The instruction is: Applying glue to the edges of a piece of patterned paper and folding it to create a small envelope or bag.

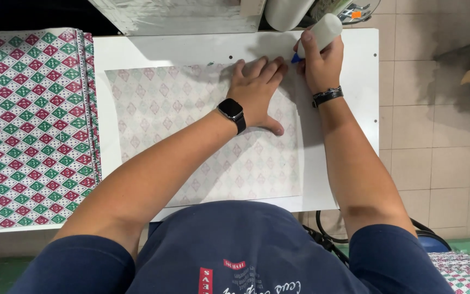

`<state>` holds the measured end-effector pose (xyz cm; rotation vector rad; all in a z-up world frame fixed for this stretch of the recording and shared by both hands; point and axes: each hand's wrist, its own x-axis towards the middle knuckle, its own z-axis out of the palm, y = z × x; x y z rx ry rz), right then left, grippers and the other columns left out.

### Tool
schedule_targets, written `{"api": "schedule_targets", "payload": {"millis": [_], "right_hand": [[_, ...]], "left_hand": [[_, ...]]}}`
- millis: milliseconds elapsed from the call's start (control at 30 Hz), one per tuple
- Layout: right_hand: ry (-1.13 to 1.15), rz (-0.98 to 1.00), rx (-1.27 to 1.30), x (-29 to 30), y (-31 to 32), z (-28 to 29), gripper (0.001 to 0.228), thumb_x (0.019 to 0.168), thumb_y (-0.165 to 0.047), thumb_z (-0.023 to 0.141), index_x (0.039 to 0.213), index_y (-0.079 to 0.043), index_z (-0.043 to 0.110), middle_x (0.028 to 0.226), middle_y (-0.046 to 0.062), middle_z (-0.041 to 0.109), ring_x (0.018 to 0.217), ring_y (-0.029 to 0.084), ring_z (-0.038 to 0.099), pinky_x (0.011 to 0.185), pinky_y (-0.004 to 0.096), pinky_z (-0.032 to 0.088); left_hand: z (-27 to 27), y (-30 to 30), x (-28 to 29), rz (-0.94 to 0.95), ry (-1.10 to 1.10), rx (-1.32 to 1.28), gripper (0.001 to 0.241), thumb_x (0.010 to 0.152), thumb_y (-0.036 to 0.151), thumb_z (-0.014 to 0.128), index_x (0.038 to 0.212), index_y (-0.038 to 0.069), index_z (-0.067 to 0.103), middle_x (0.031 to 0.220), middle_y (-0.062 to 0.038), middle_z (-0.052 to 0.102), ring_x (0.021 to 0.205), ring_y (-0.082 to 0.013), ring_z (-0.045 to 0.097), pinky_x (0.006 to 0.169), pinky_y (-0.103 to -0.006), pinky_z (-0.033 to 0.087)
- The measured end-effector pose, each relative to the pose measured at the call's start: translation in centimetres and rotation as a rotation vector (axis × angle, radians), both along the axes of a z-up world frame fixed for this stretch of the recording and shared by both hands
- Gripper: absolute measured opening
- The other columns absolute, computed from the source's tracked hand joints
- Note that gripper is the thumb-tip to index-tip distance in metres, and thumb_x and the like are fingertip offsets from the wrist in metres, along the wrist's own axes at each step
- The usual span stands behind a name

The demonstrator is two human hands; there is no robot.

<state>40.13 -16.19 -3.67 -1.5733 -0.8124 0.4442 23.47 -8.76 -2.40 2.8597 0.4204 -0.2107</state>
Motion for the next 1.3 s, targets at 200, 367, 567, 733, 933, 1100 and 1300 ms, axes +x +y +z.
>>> {"api": "schedule_targets", "payload": {"millis": [200, 367, 567, 733, 933, 1100, 1300], "right_hand": [[-0.082, 0.027, 0.009, -0.1, -0.2, -0.7, 0.037, 0.103, -0.043, 0.064, 0.097, -0.008, 0.055, 0.078, 0.005, 0.064, 0.051, 0.014, 0.053, 0.039, 0.026, 0.044], [-0.175, -0.014, -0.003, 0.1, -0.7, -1.5, 0.034, 0.103, -0.04, 0.064, 0.096, -0.008, 0.058, 0.079, 0.005, 0.067, 0.064, 0.016, 0.06, 0.057, 0.03, 0.049], [-0.215, -0.03, -0.088, -0.7, -2.4, -1.2, 0.035, 0.102, -0.043, 0.062, 0.091, -0.01, 0.057, 0.078, 0.002, 0.066, 0.073, 0.015, 0.062, 0.069, 0.031, 0.051], [0.017, -0.06, -0.158, -3.1, -6.0, 1.5, 0.037, 0.1, -0.044, 0.057, 0.087, -0.009, 0.061, 0.071, 0.004, 0.067, 0.054, 0.015, 0.06, 0.041, 0.026, 0.045], [0.415, -0.328, -0.145, -5.0, -11.4, 3.3, 0.057, 0.083, -0.067, 0.055, 0.096, -0.011, 0.054, 0.073, 0.004, 0.065, 0.046, 0.012, 0.044, 0.035, 0.024, 0.028], [0.493, -0.392, -0.102, -5.8, -14.7, 3.2, 0.053, 0.085, -0.064, 0.053, 0.099, -0.013, 0.055, 0.078, 0.003, 0.067, 0.04, 0.012, 0.047, 0.033, 0.027, 0.025], [0.574, -0.415, 0.018, -5.9, -16.6, 1.9, 0.049, 0.085, -0.062, 0.057, 0.102, -0.016, 0.052, 0.082, 0.008, 0.068, 0.042, 0.017, 0.05, 0.034, 0.028, 0.025]], "left_hand": [[0.2, -0.1, 0.6, 0.008, 0.042, 0.041, 0.144, 0.045, 0.094, 0.08, 0.155, 0.016, 0.031, 0.162, -0.001, 0.024, 0.146, -0.0263, 0.023, 0.111, -0.063, 0.024], [0.3, 0.0, 0.8, -0.002, 0.064, 0.045, 0.147, 0.045, 0.095, 0.08, 0.157, 0.015, 0.026, 0.162, -0.001, 0.024, 0.146, -0.0272, 0.023, 0.111, -0.0636, 0.024], [1.4, -0.1, 0.9, 0.001, 0.145, 0.025, 0.149, 0.047, 0.094, 0.079, 0.16, 0.016, 0.019, 0.165, 0.0, 0.016, 0.147, -0.0275, 0.019, 0.112, -0.0625, 0.022], [1.9, 0.1, 0.4, -0.021, 0.16, -0.04, 0.145, 0.053, 0.088, 0.08, 0.161, 0.016, 0.014, 0.167, -0.002, 0.01, 0.152, -0.0286, 0.011, 0.114, -0.0633, 0.018], [0.9, 0.4, -0.7, -0.057, 0.092, -0.101, 0.143, 0.063, 0.089, 0.073, 0.162, 0.011, 0.005, 0.171, -0.004, 0.002, 0.155, -0.0331, 0.005, 0.121, -0.062, 0.008], [-0.3, 0.4, -1.2, -0.044, -0.018, -0.133, 0.137, 0.067, 0.089, 0.067, 0.162, 0.01, 0.008, 0.171, -0.008, 0.004, 0.157, -0.0291, 0.002, 0.124, -0.0547, 0.001], [-2.5, 0.2, -2.4, -0.041, -0.279, -0.082, 0.094, 0.092, 0.079, 0.043, 0.154, 0.009, 0.034, 0.166, -0.013, 0.023, 0.153, -0.0325, 0.017, 0.121, -0.0588, 0.011]]}}
